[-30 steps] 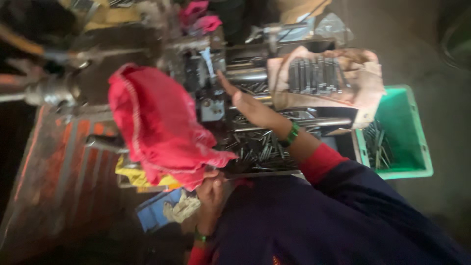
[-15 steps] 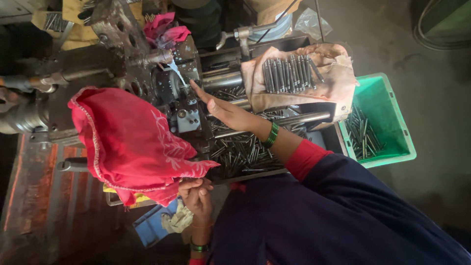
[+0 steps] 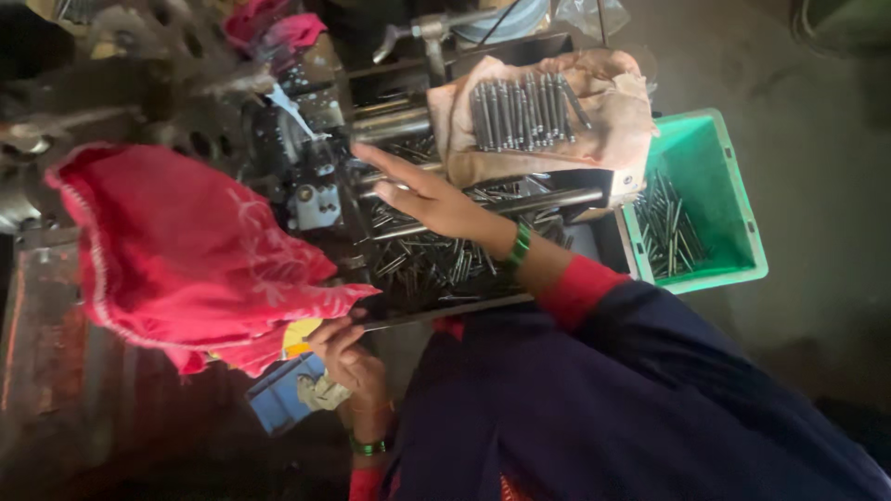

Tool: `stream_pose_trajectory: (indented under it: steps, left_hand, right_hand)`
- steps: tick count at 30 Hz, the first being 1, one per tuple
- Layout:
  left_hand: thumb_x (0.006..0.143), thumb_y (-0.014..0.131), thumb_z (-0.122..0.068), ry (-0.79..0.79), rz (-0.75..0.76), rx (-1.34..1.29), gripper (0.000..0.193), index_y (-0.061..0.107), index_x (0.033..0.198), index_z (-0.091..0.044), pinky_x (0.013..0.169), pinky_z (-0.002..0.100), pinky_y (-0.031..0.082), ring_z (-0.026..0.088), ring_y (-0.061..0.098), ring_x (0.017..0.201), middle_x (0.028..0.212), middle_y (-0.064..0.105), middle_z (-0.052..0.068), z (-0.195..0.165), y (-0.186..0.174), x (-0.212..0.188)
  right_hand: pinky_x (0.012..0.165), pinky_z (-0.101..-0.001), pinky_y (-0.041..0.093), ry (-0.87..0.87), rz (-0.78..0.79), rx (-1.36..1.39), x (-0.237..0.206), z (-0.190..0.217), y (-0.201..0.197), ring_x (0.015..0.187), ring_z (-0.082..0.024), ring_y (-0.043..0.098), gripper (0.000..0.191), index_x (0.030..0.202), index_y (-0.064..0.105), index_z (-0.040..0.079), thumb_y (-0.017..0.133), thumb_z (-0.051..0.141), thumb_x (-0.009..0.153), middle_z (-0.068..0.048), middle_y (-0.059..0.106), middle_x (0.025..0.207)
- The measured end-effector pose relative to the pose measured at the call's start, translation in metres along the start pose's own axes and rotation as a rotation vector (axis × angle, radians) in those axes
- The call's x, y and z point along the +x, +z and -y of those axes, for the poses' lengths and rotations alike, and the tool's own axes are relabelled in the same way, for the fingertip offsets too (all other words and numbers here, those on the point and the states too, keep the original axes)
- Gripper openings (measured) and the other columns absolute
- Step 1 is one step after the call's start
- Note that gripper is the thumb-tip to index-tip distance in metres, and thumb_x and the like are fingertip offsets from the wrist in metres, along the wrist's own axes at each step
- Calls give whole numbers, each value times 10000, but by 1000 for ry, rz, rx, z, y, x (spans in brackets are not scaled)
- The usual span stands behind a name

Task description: The person repeatedly picks small metal rods from a green bin and places them into a metal tray on a machine. They occasionally adjust a red cloth on the machine and arrange the rods in the tray. The rods accumulate in the tray throughout the clip.

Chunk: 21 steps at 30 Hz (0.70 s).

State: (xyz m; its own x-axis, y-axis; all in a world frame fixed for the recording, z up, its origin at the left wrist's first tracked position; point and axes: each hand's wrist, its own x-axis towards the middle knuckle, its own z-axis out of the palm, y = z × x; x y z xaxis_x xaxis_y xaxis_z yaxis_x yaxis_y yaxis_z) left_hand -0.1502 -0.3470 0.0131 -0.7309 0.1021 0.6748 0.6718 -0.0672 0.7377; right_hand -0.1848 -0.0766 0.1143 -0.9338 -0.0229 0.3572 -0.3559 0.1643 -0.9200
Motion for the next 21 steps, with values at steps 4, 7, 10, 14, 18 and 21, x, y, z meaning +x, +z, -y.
stream_pose_trajectory:
  steps: [4,7,10,14,18,21]
  left_hand:
    - [1170,439,-300,-24,-57,294,304,522,1176,-8,1096,444,457,279,468,1227,1258,424,141,-17,20,1]
    - [1153,462,-289,-121,-180,397,270,479,1211,-26,1054,397,410,234,434,1148,1232,385,119,-23,45,8]
    - [1123,471,-289,-264,-271,107,265,391,1236,-63,1017,392,435,223,469,1119,1235,411,123,-31,71,6]
    - [1178,475,-285,-211,-270,231,304,375,1295,-22,1054,368,425,224,455,1148,1274,411,148,-29,84,11]
    - [1207,479,-284,-210,-234,219,280,379,1295,-39,1038,357,470,217,503,1154,1249,443,127,-37,90,6]
    - [1169,526,-271,-245,-259,141,302,385,1289,-33,1027,365,492,217,526,1177,1278,473,124,-45,96,3]
  right_hand:
    - [1253,-368,372,13,-148,-71,-56,34,-37,1486,-238,489,372,1464,564,33,531,176,1122,-109,536,1570]
    - [1156,-346,486,82,-260,-53,-105,63,-80,1335,-223,621,286,1348,657,18,551,124,1105,-116,645,1440]
    - [1029,-302,581,203,-388,-1,-159,95,-130,1177,-183,709,258,1305,665,12,530,100,1103,-106,698,1327]
    - [906,-282,610,335,-663,-278,-228,118,-199,1015,-157,744,185,1225,690,-11,564,85,1129,-88,741,1201]
    - [817,-278,588,627,-800,-595,-294,102,-265,917,-151,735,243,1268,696,18,633,165,1084,-109,766,1119]
    - [775,-361,560,868,-633,-820,-343,62,-296,850,-228,742,279,1277,725,83,640,260,1080,-187,756,1018]
